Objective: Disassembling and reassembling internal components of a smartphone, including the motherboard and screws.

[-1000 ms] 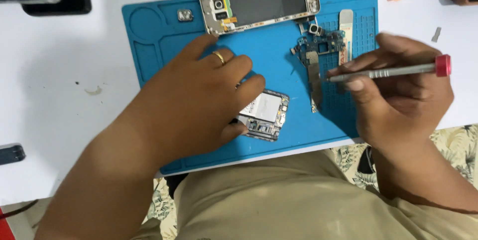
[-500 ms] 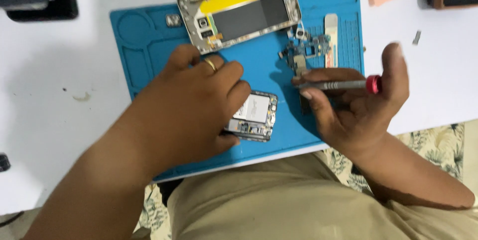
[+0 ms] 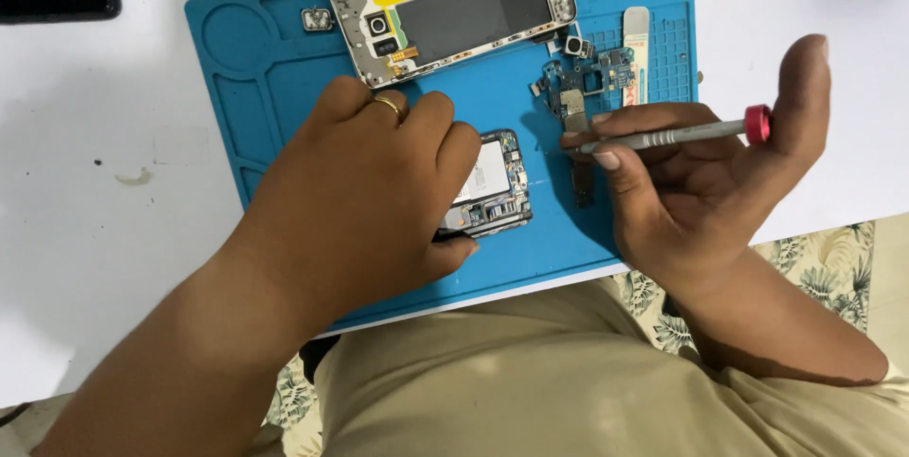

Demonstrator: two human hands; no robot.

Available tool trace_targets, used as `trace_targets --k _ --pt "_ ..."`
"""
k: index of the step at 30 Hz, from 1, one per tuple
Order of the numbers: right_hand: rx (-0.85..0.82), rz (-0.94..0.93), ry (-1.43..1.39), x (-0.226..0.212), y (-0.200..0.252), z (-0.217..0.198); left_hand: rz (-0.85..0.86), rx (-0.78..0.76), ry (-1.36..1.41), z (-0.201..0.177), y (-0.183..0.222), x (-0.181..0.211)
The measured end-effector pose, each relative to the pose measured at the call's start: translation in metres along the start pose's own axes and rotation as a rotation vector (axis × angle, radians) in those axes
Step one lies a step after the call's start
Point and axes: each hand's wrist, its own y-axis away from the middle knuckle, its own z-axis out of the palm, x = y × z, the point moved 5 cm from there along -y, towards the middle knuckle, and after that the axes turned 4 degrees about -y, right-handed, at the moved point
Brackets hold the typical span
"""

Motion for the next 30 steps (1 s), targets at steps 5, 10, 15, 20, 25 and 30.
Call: trace_targets --k 5,10,15,20,25,30 --pt "0.026 0.145 -0.017 -0.014 -0.014 0.006 -0.048 0.028 0.038 0.005 -0.003 0.003" --pt "0.064 0.337 -0.036 -0.019 -0.017 0.008 -0.061 0.037 0.028 0.006 -0.004 0.001" --pt "0.056 0.460 -0.105 -0.010 -0.012 0.012 -0.013 0.148 0.130 -0.004 -0.007 0.003" --pt "0.186 0.391 -0.101 -0.019 -0.013 0.013 0.003 0.255 0.424 -0.012 -0.012 0.012" --pt "0.191 0.428 -0.057 -0.016 -0.022 0.007 -0.004 0.238 0.688 -0.006 -0.016 0.017" --pt "0.157 0.379 -0.041 -0.022 -0.026 0.007 -0.028 0.248 0.858 -0.004 -0.018 0.018"
